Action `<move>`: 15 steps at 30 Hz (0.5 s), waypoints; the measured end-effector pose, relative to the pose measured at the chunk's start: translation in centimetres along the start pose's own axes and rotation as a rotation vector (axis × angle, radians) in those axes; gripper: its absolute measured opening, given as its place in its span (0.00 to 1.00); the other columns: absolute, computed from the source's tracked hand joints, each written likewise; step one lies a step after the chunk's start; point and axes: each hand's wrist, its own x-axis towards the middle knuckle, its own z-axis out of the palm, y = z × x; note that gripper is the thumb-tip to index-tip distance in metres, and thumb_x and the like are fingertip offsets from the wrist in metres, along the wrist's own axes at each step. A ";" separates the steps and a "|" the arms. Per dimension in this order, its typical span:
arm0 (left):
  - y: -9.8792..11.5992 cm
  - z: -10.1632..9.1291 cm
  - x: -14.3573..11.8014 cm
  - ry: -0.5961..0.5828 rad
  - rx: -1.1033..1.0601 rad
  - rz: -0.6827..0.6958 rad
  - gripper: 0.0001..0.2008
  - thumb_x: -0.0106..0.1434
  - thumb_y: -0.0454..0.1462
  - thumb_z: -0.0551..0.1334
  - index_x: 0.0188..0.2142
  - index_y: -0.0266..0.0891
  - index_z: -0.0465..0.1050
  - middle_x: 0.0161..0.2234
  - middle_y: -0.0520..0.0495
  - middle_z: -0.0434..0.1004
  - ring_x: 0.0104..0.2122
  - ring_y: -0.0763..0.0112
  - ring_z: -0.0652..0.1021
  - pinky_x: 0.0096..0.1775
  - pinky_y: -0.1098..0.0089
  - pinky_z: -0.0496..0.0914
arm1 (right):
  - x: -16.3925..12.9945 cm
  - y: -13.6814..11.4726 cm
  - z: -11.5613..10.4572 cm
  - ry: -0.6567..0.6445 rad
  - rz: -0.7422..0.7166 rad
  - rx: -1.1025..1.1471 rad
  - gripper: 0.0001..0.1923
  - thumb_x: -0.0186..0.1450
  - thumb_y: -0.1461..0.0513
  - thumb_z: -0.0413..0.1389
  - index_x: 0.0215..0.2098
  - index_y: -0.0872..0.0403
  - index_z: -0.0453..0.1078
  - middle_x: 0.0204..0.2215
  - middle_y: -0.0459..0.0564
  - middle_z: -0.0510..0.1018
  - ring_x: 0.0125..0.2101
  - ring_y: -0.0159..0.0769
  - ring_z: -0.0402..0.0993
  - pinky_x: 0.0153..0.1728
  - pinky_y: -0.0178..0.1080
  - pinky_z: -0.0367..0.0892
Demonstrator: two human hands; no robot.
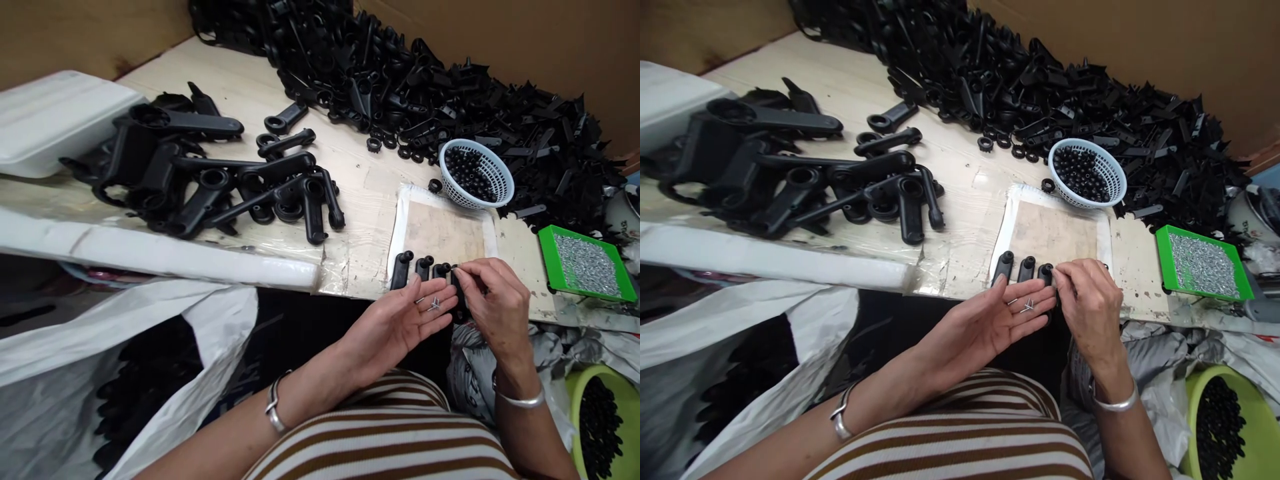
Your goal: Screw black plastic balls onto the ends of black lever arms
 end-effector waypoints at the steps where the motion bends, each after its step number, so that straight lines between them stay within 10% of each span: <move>1: 0.0 0.0 0.0 0.004 -0.001 0.002 0.18 0.72 0.43 0.54 0.49 0.30 0.74 0.54 0.33 0.74 0.58 0.57 0.72 0.62 0.57 0.60 | 0.1 0.1 0.2 -0.009 -0.022 -0.018 0.04 0.67 0.64 0.55 0.34 0.52 0.71 0.30 0.48 0.78 0.32 0.34 0.73 0.37 0.38 0.69; 15: 0.2 -0.3 0.3 -0.014 -0.019 0.002 0.19 0.72 0.43 0.54 0.50 0.29 0.73 0.56 0.32 0.72 0.60 0.56 0.70 0.62 0.56 0.59 | 0.6 0.0 -0.3 -0.149 -0.246 -0.328 0.07 0.66 0.70 0.53 0.35 0.53 0.72 0.32 0.49 0.77 0.34 0.34 0.69 0.33 0.36 0.64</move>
